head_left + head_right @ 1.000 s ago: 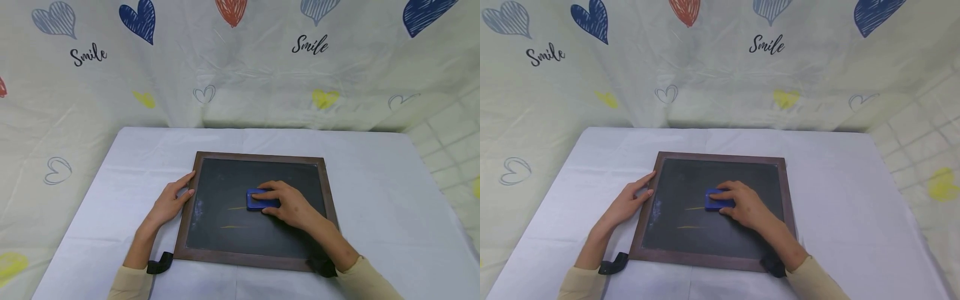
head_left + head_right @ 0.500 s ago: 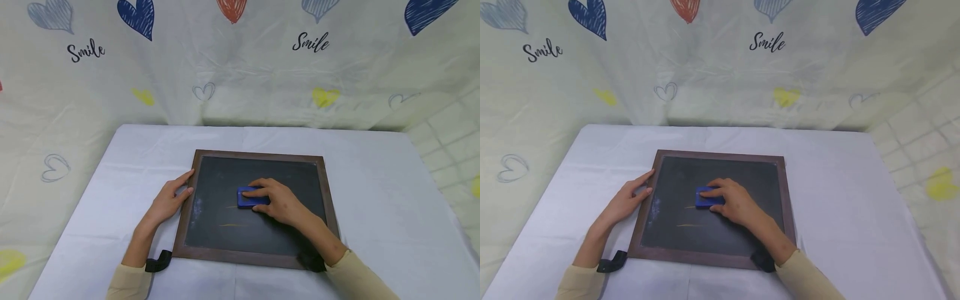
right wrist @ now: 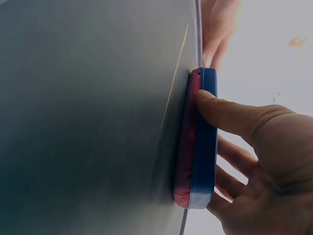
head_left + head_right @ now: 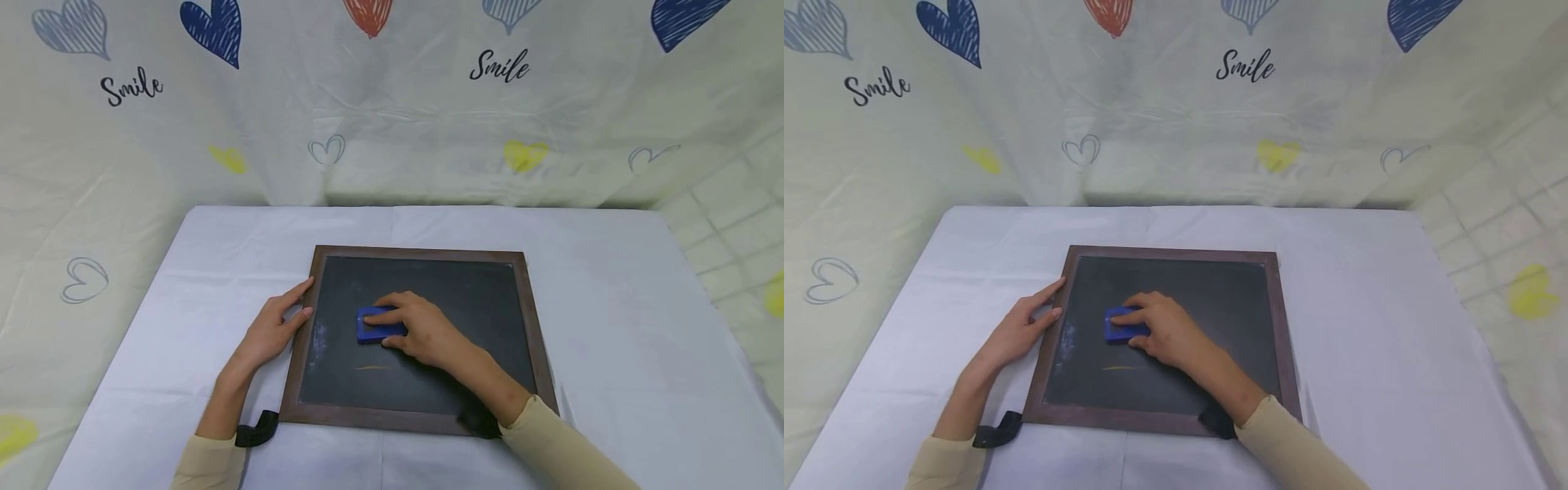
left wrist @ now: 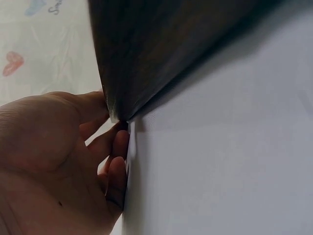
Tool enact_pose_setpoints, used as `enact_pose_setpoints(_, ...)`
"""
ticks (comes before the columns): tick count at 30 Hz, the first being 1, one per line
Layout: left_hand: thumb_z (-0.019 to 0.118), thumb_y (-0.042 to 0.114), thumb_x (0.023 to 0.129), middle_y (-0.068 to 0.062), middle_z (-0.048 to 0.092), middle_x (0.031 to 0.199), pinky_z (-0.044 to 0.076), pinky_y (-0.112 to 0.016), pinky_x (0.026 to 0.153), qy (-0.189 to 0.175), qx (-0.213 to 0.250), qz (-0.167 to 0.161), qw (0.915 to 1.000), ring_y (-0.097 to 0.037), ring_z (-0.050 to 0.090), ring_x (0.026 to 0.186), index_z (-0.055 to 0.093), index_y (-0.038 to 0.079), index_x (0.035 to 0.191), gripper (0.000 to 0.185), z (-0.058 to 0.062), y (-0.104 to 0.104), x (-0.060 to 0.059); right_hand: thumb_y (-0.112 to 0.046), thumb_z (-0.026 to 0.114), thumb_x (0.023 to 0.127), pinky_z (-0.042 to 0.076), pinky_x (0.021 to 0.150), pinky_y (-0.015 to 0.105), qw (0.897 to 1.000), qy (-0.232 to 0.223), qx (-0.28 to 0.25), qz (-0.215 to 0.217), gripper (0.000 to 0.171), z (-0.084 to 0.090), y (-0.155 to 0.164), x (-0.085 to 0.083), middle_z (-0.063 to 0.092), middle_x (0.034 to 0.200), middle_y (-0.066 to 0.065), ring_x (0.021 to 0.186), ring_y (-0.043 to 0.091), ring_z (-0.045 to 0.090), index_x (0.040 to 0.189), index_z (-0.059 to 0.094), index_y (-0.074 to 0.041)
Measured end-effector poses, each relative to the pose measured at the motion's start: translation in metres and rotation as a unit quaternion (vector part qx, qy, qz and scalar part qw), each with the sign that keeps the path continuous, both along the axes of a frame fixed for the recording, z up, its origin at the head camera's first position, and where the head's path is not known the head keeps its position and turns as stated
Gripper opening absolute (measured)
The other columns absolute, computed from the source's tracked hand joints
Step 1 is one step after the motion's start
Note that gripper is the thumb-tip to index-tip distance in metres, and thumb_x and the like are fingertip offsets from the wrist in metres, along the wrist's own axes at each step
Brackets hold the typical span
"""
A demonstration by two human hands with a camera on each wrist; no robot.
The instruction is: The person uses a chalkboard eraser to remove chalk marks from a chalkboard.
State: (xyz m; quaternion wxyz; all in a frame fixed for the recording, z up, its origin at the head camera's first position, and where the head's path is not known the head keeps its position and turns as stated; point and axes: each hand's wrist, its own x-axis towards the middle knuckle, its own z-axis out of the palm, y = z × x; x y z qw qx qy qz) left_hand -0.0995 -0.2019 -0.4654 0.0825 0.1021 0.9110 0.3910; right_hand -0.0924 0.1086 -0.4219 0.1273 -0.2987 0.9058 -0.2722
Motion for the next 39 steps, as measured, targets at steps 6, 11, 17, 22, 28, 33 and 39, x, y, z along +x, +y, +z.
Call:
enact_pose_setpoints(6,0.058,0.018,0.108,-0.024,0.043,0.163,0.037,-0.067,0.118,0.011,0.007,-0.008,0.9999,-0.049,0.046,0.144,0.038,0.012,0.162,0.059,0.0,-0.002,0.002,-0.022,0.081,0.093,0.05,0.111,0.053,1.0,-0.007,-0.003,0.018,0.046,0.0,-0.016,-0.002,0.06,0.148,0.004,0.137,0.031,0.056,0.137,0.071,-0.028)
enact_pose_setpoints(11,0.058,0.017,0.108,-0.024,0.044,0.162,0.037,-0.068,0.117,0.016,0.008,-0.011,0.9998,-0.05,0.047,0.143,0.038,0.011,0.162,0.058,0.0,-0.003,0.004,-0.022,0.081,0.092,0.051,0.11,0.052,1.0,-0.003,-0.005,0.02,0.046,0.0,-0.018,0.0,0.061,0.147,0.004,0.136,0.031,0.057,0.136,0.071,-0.028)
enact_pose_setpoints(17,0.058,0.018,0.108,-0.023,0.042,0.163,0.036,-0.067,0.119,0.013,0.017,-0.017,0.9996,-0.049,0.046,0.145,0.038,0.012,0.163,0.059,-0.002,-0.003,0.001,-0.023,0.081,0.092,0.051,0.11,0.053,1.0,-0.003,-0.002,0.015,0.047,0.001,-0.016,0.001,0.06,0.148,0.004,0.137,0.03,0.056,0.138,0.07,-0.029)
enact_pose_setpoints(22,0.058,0.017,0.108,-0.023,0.042,0.164,0.036,-0.067,0.12,0.014,0.022,-0.023,0.9994,-0.049,0.046,0.146,0.037,0.01,0.162,0.059,-0.004,-0.003,0.0,-0.024,0.08,0.093,0.051,0.11,0.053,1.0,-0.008,-0.001,0.012,0.047,0.002,-0.013,0.002,0.06,0.149,0.004,0.137,0.03,0.055,0.138,0.069,-0.03)
enact_pose_setpoints(28,0.058,0.017,0.108,-0.022,0.042,0.164,0.036,-0.066,0.12,0.017,0.019,-0.024,0.9994,-0.049,0.046,0.146,0.037,0.01,0.162,0.059,-0.003,-0.004,-0.001,-0.025,0.079,0.094,0.049,0.113,0.053,1.0,-0.022,-0.001,0.005,0.046,0.003,-0.004,0.003,0.058,0.151,0.002,0.14,0.029,0.054,0.139,0.069,-0.031)
enact_pose_setpoints(33,0.057,0.017,0.108,-0.022,0.042,0.164,0.036,-0.066,0.12,0.015,0.017,-0.02,0.9995,-0.048,0.045,0.147,0.037,0.011,0.162,0.058,-0.003,-0.004,-0.001,-0.026,0.079,0.094,0.05,0.113,0.053,1.0,-0.02,0.002,-0.003,0.046,0.003,0.008,0.005,0.059,0.151,0.001,0.14,0.029,0.054,0.139,0.069,-0.031)
enact_pose_setpoints(39,0.058,0.016,0.108,-0.022,0.042,0.164,0.036,-0.066,0.12,0.015,0.025,-0.022,0.9993,-0.048,0.045,0.147,0.038,0.01,0.162,0.059,-0.001,-0.002,-0.002,-0.026,0.08,0.093,0.05,0.111,0.054,1.0,-0.009,0.007,-0.013,0.047,0.004,0.022,0.008,0.059,0.15,0.001,0.14,0.03,0.055,0.138,0.069,-0.032)
